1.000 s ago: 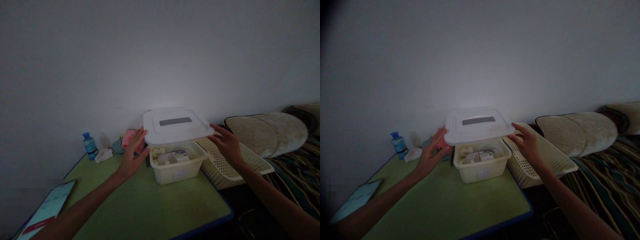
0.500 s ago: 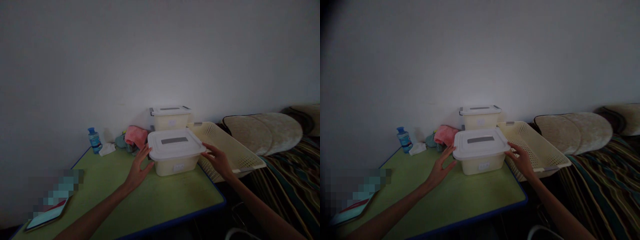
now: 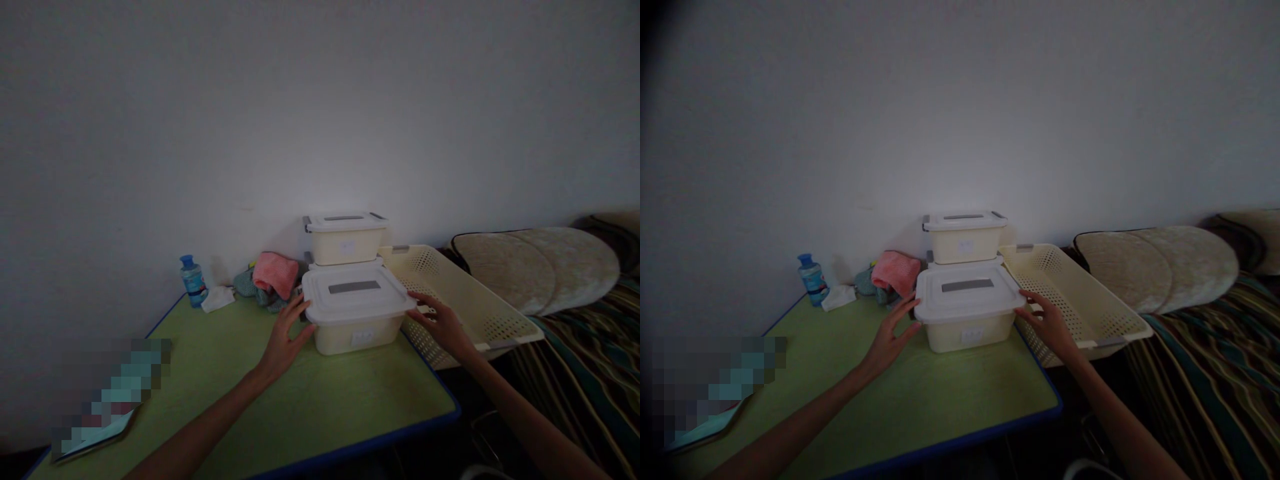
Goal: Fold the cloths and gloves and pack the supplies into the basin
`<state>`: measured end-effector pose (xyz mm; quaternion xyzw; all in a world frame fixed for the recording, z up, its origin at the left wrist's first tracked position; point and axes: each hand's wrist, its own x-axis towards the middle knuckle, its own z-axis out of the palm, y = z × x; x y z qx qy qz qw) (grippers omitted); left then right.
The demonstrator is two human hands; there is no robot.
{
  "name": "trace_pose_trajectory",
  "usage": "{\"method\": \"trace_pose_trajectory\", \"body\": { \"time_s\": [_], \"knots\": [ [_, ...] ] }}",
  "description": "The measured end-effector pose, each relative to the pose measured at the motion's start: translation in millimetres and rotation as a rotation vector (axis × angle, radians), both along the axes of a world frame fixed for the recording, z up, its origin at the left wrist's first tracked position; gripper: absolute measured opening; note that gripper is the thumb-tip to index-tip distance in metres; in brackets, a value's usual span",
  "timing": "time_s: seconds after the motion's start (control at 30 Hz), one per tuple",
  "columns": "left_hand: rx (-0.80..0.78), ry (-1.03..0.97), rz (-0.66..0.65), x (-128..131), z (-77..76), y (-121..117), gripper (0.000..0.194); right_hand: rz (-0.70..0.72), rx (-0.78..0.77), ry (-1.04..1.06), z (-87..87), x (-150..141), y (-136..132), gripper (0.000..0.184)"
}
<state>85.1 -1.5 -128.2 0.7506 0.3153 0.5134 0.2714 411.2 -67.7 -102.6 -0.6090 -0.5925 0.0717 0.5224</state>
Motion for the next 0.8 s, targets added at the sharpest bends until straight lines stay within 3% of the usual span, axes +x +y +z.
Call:
{"method": "trace_pose_trajectory", "body": {
  "time_s": [0.2,0.3,0.43,0.53,0.8],
  "knots": [
    [-0.029,-0.093,0.025,5,3.8,9,0.026,0.038,-0.046,0.041,-0.7,11,1,0.043],
    [-0.168,-0.236,0.037,14,3.4,21,0.025,0.060,-0.084,0.120,-2.4,16,10,0.045],
    [-0.453,-0.399,0.085,30,5.2,37,0.042,-0.008,-0.141,0.299,-0.6,16,33,0.048],
    [-0.589,-0.440,0.038,37,9.9,42,0.049,0.015,-0.208,0.356,6.2,12,51,0.044],
    [-0.730,-0.500,-0.098,39,22.6,48,0.061,0.160,-0.372,0.357,23.0,1,64,0.023]
  ]
}}
